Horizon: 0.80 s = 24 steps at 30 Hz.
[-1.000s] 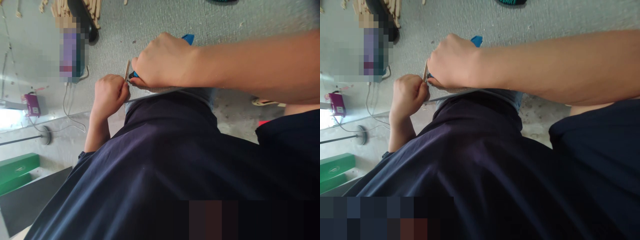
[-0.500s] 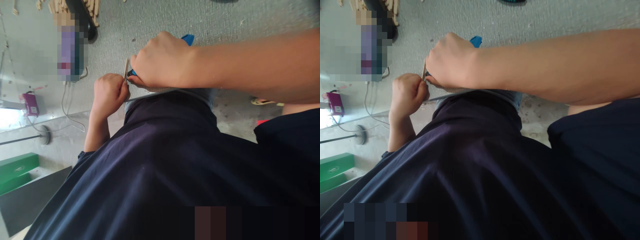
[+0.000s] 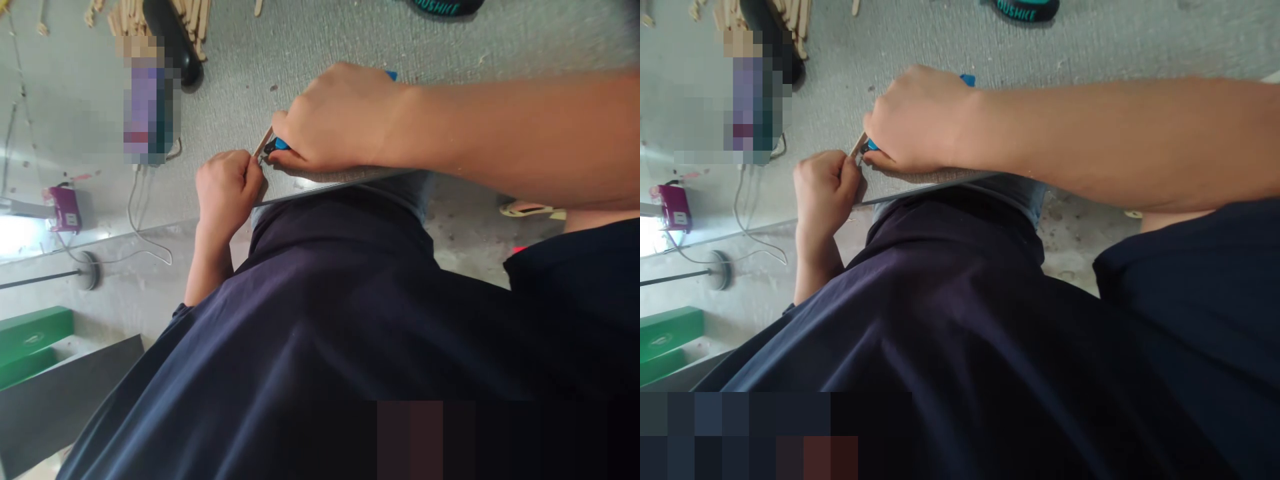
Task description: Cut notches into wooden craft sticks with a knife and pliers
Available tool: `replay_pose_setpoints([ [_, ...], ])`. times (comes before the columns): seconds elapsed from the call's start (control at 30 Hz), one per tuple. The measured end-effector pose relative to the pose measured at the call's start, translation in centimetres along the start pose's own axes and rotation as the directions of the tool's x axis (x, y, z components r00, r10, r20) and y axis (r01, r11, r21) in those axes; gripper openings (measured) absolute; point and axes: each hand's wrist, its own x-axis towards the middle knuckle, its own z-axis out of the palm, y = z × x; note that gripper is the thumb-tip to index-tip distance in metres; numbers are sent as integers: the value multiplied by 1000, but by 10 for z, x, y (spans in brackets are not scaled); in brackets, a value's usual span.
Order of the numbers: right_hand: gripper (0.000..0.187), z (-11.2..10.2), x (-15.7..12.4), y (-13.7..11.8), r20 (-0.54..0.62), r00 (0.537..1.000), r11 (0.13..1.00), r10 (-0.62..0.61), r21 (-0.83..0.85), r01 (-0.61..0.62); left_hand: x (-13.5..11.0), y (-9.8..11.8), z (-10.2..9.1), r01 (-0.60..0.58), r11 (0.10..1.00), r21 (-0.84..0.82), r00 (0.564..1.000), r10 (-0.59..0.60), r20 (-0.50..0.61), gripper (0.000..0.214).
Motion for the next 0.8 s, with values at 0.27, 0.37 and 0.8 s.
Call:
replay_pose_setpoints([
  [0.27,66,1,-5,2,-18,1000,1000,-4,-8,4,-1,4,4,-20,999,-27,999,21,33,38],
  [0.37,65,-1,-8,0,-34,999,998,1,-55,-3,-1,0,8,-18,999,-45,1000,18,-9,40],
  [0.8,105,9,-11,38,-393,901,982,185,29,-189,-18,2,8,-2,999,-32,989,-3,-150,27],
])
